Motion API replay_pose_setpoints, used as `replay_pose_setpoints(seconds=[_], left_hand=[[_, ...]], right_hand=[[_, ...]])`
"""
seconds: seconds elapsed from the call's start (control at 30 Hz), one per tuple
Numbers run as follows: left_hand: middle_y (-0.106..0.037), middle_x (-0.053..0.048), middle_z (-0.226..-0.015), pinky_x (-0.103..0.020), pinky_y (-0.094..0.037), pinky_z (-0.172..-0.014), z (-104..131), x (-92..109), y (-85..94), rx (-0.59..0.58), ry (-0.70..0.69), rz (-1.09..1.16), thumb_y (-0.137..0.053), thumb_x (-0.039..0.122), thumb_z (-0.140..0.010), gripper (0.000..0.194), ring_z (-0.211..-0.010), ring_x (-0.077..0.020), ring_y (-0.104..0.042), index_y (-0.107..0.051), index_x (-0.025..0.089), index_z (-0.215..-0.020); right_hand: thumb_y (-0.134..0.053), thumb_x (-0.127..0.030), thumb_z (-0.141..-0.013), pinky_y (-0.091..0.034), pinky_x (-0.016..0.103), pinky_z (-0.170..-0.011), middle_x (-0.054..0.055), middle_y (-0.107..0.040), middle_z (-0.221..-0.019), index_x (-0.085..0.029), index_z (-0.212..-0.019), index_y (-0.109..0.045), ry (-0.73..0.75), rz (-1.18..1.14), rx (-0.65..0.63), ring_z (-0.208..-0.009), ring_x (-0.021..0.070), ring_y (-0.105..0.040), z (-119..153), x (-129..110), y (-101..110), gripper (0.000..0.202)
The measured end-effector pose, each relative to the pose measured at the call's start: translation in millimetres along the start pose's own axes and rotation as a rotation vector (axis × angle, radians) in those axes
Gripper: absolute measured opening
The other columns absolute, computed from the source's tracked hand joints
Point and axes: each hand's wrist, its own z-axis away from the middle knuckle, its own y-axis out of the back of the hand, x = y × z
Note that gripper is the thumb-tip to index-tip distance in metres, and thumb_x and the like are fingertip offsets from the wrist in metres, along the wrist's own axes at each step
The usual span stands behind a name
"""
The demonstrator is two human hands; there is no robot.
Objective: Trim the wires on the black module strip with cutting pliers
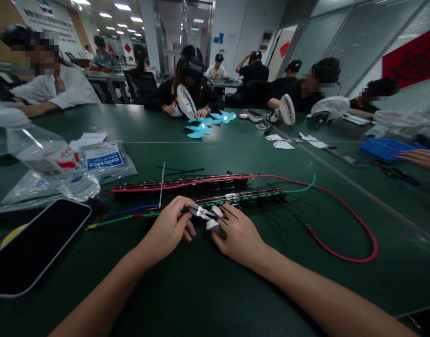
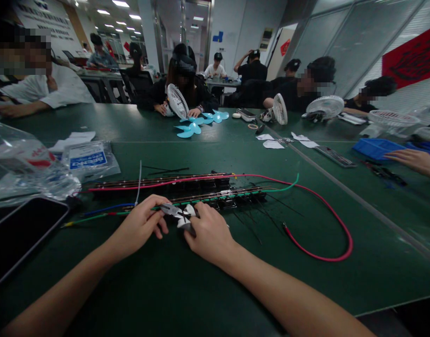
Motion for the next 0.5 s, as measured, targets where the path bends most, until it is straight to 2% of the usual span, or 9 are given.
replay_pose_setpoints(seconds=[0.5], left_hand=[[-0.05,-0.005,-0.105,-0.021,-0.056,-0.044,-0.1,1.1,0.4,-0.009,-0.014,-0.013,-0.042,0.024,-0.094,0.016,-0.06,-0.0094,-0.064,-0.053,0.018,-0.103]], right_hand=[[-0.061,-0.025,-0.08,-0.052,0.035,-0.077,0.013,-0.064,-0.093,-0.014,-0.075,-0.068,-0.007,0.066,0.051,-0.09,0.0237,-0.058,3.7,1.1,-5.1,0.015]])
